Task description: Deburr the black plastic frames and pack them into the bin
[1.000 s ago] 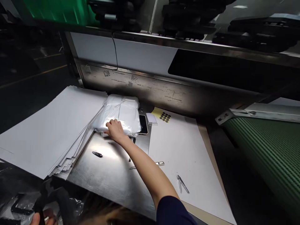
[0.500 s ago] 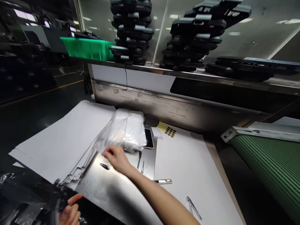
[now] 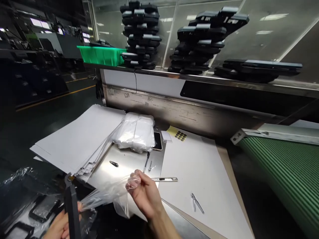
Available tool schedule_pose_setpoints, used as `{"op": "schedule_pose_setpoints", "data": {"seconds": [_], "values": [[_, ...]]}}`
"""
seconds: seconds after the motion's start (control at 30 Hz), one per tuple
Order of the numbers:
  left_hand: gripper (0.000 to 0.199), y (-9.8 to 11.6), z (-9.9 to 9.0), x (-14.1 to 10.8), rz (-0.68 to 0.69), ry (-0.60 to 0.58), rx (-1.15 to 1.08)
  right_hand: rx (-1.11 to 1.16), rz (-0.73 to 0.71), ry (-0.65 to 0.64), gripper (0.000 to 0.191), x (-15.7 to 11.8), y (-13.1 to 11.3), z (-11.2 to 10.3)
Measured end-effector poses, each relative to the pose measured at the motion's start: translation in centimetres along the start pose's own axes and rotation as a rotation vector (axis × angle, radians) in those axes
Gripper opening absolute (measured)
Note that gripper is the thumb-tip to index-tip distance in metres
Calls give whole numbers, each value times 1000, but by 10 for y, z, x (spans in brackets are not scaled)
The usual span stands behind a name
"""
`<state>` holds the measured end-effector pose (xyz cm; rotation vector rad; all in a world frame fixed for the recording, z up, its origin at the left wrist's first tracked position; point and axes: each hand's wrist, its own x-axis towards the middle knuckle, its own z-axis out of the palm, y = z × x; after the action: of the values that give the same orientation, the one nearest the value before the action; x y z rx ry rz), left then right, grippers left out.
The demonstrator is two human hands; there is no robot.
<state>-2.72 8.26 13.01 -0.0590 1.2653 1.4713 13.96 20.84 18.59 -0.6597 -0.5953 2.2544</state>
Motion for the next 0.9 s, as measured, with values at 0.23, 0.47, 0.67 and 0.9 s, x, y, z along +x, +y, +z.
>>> {"op": "schedule_pose_setpoints", "data": {"seconds": [0.23,0.47,0.67,0.9], "values": [[42,0,-53,-13,84,-20,215,-291,96,12,25,2,25,-10],[65,-4,-27,-26,70,-326,700,-739,159,-256,21,9,29,5],[27,-13,-35,-31,-64,-265,793,-1528,-311,-491,23,-44,33,-12],[45,-12,-67,-45,-125,-256,726,-1540,-503,-783,51,-96,95,-54]]}}
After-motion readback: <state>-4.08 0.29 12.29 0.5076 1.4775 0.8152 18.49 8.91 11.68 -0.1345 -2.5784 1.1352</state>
